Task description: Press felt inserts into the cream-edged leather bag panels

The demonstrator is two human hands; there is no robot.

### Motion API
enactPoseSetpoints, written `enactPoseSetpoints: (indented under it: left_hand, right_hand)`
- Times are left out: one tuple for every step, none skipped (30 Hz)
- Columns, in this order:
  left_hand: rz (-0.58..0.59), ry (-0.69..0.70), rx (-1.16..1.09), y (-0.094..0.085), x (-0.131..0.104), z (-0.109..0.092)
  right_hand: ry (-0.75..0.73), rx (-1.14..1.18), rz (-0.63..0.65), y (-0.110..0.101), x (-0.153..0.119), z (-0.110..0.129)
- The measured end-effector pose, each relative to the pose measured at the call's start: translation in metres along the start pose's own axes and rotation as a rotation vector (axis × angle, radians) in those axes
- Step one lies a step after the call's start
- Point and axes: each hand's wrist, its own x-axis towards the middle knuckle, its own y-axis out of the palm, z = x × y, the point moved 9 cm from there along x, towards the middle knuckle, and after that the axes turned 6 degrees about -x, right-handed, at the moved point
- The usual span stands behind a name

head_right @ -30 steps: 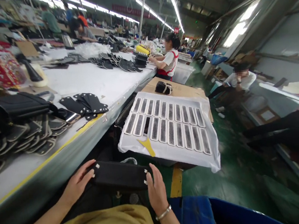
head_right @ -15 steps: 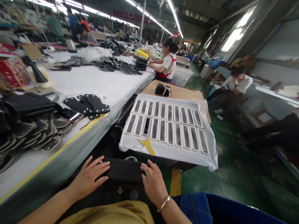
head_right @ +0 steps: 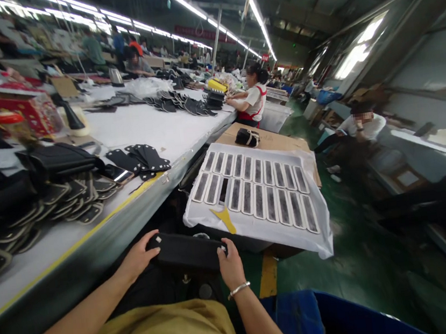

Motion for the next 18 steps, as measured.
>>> enactPoseSetpoints:
  left_hand:
    - [0.015, -0.023, -0.064, 0.0, -0.001, 0.0]
    - [0.048, -0.049, -0.162, 0.002, -0.002, 0.001]
    - [0.086, -0.08, -0.286, 0.004, -0.003, 0.002]
    - [0.118, -0.116, -0.416, 0.005, -0.004, 0.005]
    - [0.137, -0.152, -0.53, 0.006, -0.005, 0.008]
    - [0.143, -0.18, -0.61, 0.005, -0.004, 0.012]
    - [0.141, -0.196, -0.643, 0.004, -0.004, 0.015]
    - [0.137, -0.193, -0.627, 0.002, -0.002, 0.017]
    - [0.136, -0.167, -0.559, 0.0, -0.001, 0.017]
    - [0.132, -0.126, -0.463, -0.002, 0.001, 0.016]
    - [0.117, -0.079, -0.358, -0.004, 0.002, 0.013]
    - [0.091, -0.033, -0.26, -0.006, 0.003, 0.009]
    - [0.056, 0.006, -0.181, -0.008, 0.003, 0.005]
    - [0.021, 0.035, -0.128, -0.01, 0.002, 0.001]
    - [-0.01, 0.051, -0.1, -0.01, 0.002, -0.002]
    - [-0.033, 0.059, -0.09, -0.01, 0.001, -0.004]
    - [-0.052, 0.066, -0.078, -0.009, 0.0, -0.006]
    - [-0.069, 0.072, -0.068, -0.008, 0.0, -0.007]
  right_hand:
    - [-0.004, 0.022, 0.009, 0.0, 0.0, 0.001]
    - [-0.009, 0.045, 0.024, -0.001, -0.001, 0.001]
    - [-0.017, 0.066, 0.041, -0.002, -0.002, 0.0]
    - [-0.026, 0.088, 0.06, -0.003, -0.003, -0.002]
    - [-0.035, 0.115, 0.077, -0.004, -0.005, -0.004]
    - [-0.043, 0.154, 0.094, -0.005, -0.006, -0.007]
    - [-0.053, 0.196, 0.106, -0.007, -0.007, -0.01]
    - [-0.061, 0.233, 0.111, -0.008, -0.008, -0.013]
    - [-0.067, 0.26, 0.114, -0.008, -0.008, -0.016]
    - [-0.069, 0.273, 0.113, -0.008, -0.008, -0.018]
    - [-0.061, 0.271, 0.102, -0.007, -0.007, -0.02]
    - [-0.046, 0.264, 0.088, -0.007, -0.007, -0.022]
    - [-0.027, 0.256, 0.068, -0.006, -0.006, -0.024]
    - [-0.01, 0.25, 0.045, -0.005, -0.005, -0.026]
    - [0.003, 0.244, 0.019, -0.004, -0.005, -0.027]
    - [0.009, 0.236, -0.007, -0.003, -0.004, -0.027]
    - [0.008, 0.226, -0.028, -0.002, -0.004, -0.027]
    - [0.002, 0.217, -0.042, 0.0, -0.003, -0.027]
